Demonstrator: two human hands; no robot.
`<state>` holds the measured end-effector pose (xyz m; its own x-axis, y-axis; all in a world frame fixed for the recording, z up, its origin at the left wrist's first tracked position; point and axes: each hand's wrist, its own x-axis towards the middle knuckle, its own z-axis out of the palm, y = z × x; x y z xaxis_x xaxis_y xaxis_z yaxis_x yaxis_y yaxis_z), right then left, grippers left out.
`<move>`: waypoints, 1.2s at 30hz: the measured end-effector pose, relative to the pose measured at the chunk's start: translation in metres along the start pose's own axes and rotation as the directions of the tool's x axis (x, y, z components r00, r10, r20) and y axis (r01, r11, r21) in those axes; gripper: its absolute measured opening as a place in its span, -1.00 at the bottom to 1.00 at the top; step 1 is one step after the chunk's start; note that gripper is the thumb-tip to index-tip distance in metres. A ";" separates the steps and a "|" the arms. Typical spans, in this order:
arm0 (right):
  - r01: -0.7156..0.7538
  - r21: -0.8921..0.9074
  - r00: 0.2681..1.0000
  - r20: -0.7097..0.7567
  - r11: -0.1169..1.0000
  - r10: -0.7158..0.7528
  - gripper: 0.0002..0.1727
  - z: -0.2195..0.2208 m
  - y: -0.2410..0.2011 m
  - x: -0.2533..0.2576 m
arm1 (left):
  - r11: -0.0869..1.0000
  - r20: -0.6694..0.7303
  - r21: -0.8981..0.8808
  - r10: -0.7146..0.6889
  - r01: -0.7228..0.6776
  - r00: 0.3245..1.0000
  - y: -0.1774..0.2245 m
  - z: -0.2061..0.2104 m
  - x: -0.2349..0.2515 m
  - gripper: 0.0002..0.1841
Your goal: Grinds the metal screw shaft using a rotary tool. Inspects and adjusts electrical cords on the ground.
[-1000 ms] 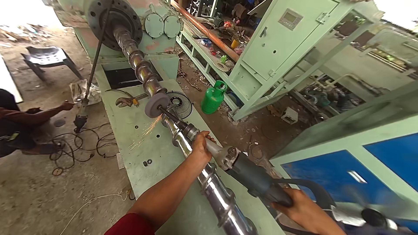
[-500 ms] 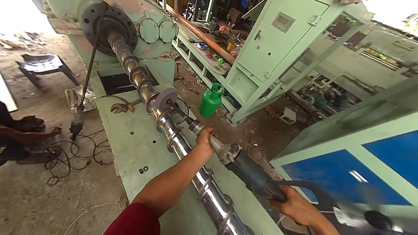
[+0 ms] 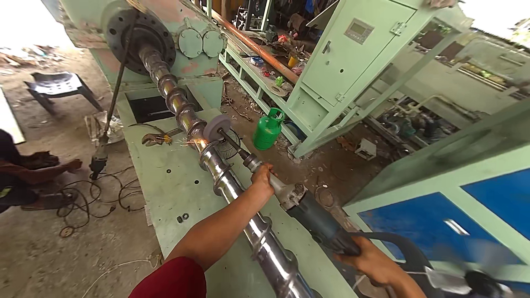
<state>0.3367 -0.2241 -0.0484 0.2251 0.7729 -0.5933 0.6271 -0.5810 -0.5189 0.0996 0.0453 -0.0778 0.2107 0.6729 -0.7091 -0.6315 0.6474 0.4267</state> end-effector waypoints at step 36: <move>-0.035 0.045 0.999 0.038 0.998 0.034 -0.65 0.007 0.008 0.012 | 0.998 -0.021 0.057 -0.012 0.013 1.000 -0.011 0.002 0.018 -0.83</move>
<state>0.3395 -0.2214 -0.0641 0.2176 0.7426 -0.6335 0.5848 -0.6188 -0.5245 0.1117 0.0515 -0.0940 0.2027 0.6577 -0.7255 -0.5853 0.6754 0.4487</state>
